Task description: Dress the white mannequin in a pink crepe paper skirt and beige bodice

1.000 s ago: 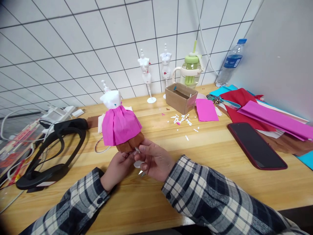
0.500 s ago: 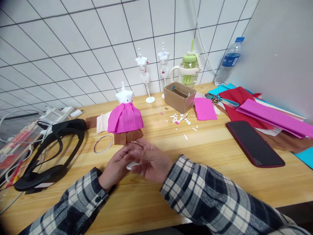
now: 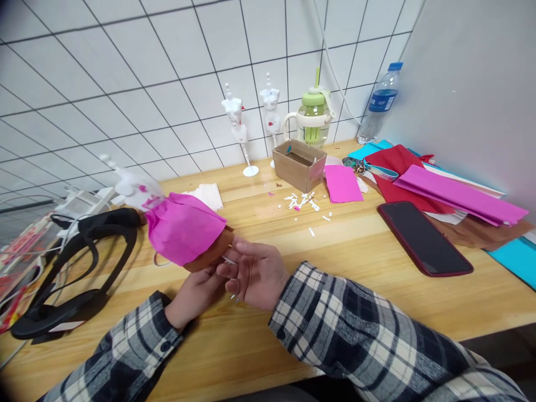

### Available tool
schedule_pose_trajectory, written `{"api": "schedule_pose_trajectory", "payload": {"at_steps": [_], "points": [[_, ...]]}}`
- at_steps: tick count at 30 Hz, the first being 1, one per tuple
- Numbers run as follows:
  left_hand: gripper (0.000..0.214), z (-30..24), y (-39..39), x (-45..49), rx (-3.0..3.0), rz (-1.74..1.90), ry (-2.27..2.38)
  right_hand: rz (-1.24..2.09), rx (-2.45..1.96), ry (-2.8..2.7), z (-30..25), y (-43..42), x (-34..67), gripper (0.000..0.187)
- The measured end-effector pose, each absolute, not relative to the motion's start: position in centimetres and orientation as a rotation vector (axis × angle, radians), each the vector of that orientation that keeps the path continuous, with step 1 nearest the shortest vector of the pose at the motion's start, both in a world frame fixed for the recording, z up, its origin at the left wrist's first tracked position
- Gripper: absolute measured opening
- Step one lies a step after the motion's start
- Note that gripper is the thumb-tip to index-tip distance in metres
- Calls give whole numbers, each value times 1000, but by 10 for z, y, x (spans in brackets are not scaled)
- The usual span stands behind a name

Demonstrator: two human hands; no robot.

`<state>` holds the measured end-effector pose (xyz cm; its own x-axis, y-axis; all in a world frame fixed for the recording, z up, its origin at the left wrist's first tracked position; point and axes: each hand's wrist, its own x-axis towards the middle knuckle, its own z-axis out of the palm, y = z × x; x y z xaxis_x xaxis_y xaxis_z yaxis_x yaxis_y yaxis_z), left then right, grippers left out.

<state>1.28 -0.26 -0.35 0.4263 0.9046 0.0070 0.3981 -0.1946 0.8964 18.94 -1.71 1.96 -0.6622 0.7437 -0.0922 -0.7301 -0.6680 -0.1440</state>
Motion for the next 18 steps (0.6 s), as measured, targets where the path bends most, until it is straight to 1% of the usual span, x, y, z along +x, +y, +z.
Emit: {"api": "schedule_pose_trajectory", "payload": {"at_steps": [2,6,9,14,18], "points": [[35,-2,-3,14,1770,691,1128,2288,-225,-127,20,-17,187,26],[34,-2,-1,16,1726,733,1146,2266,-247,-179,17,-18,184,28],[33,-4,0,16,1658,736,1110,2231,-285,-182,17,-19,184,26],[34,-3,-1,18,1574,712,1060,2181,-258,-178,19,-18,185,24],[30,0,-1,19,1591,742,1076,2244,-316,-141,18,-18,185,24]]}}
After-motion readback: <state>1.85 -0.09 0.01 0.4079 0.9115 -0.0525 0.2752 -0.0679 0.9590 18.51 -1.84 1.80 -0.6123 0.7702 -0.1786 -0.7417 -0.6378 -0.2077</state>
